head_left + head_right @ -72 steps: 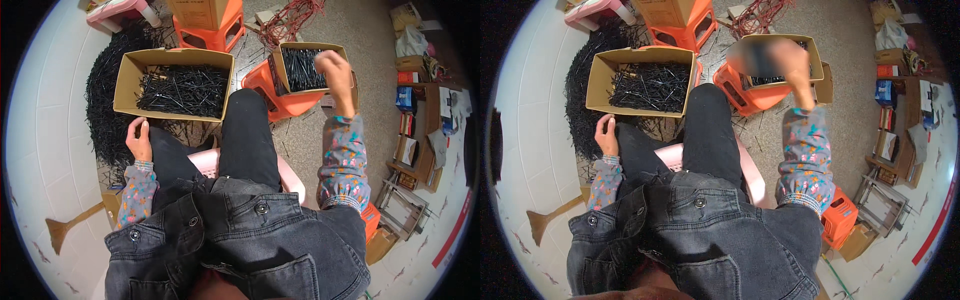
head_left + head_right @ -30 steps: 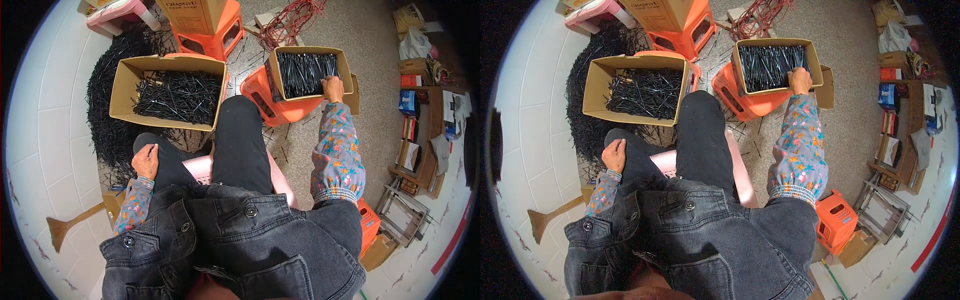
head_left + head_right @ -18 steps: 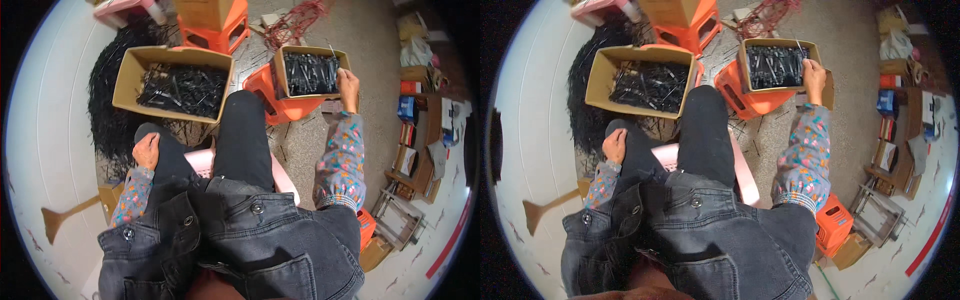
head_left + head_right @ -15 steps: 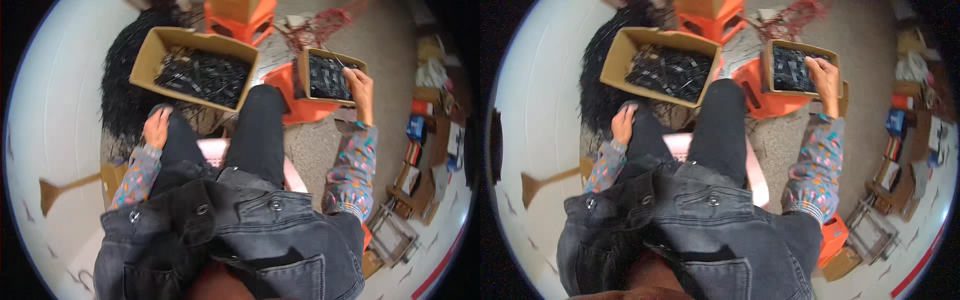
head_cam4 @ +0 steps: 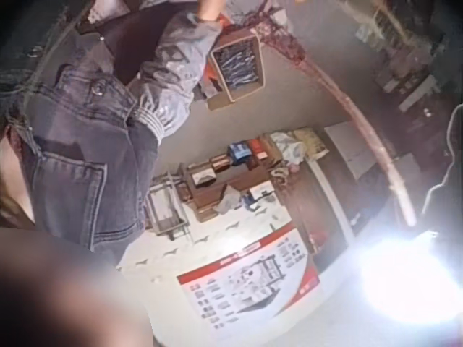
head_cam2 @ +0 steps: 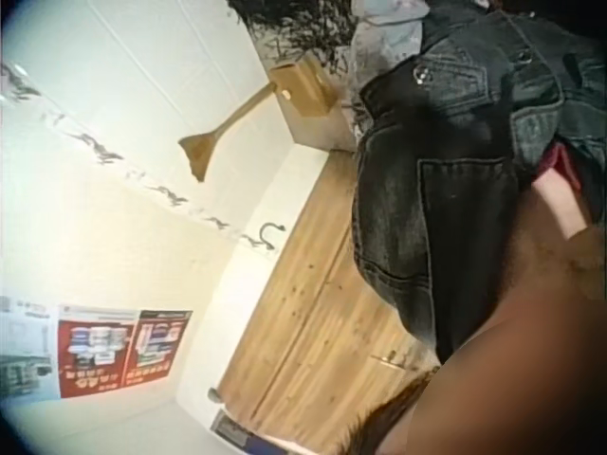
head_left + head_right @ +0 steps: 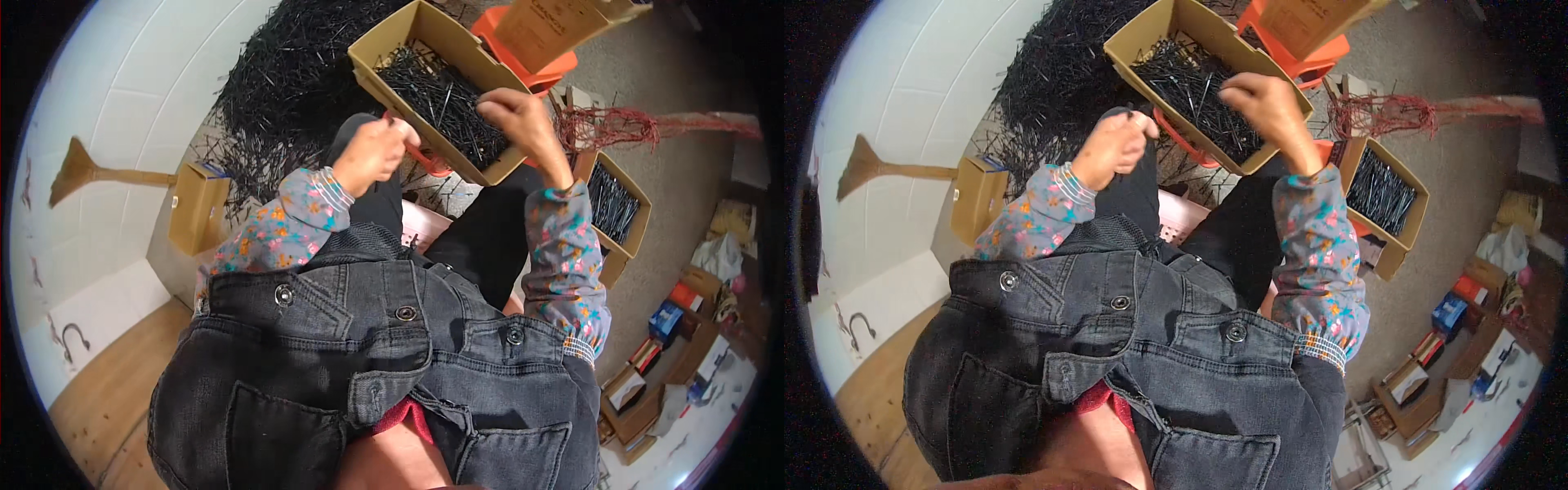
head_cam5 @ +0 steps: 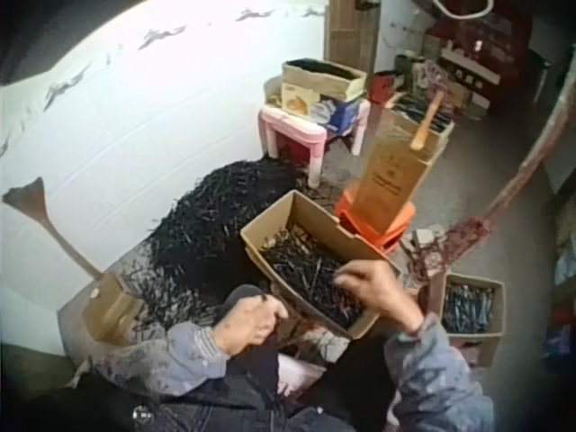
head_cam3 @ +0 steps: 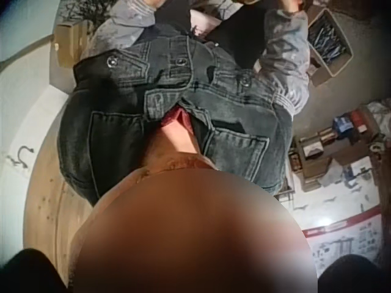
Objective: Packaging bundles of black plastic cable ties into cardboard boxes.
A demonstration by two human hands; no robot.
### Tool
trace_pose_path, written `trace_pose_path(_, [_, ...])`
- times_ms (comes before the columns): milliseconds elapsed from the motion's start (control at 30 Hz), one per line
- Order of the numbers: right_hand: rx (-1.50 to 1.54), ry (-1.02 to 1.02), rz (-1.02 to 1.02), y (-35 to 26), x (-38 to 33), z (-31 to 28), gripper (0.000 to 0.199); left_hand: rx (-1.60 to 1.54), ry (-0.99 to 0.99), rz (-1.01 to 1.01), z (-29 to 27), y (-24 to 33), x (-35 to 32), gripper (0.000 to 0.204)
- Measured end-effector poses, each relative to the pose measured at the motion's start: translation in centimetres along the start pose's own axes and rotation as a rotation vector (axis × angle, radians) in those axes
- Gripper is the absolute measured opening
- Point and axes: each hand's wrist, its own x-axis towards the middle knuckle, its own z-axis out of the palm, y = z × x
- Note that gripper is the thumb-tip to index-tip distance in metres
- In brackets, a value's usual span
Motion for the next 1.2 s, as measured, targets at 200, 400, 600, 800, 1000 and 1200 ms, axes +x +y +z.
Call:
trace_pose_path(200, [-0.642,-0.271,0.561,9.7,1.5,2.1,0.049,-0.398,0.123,-0.018,-2.9,-0.2,0.2,0.023])
trace_pose_path(400, [-0.983,-0.117,0.529,9.1,0.1,9.1,0.052,-0.472,0.005,-0.023,-3.2,0.8,0.0,0.022])
trace_pose_path(600, [-1.007,-0.167,0.502,10.5,1.2,6.2,0.049,-0.524,0.0,-0.038,-3.2,0.9,0.1,0.021])
trace_pose_path(800, [-0.733,-0.084,0.362,8.4,2.5,0.1,0.037,-0.517,-0.035,-0.051,-3.1,0.7,0.4,0.021])
trace_pose_path(1000, [0.068,-0.079,0.468,6.9,2.1,-1.2,0.023,-0.485,0.004,-0.057,-2.8,0.6,0.6,0.02])
trace_pose_path(1200, [0.611,0.009,0.491,4.0,0.6,1.5,0.019,-0.429,-0.036,-0.015,-2.8,0.6,0.7,0.017])
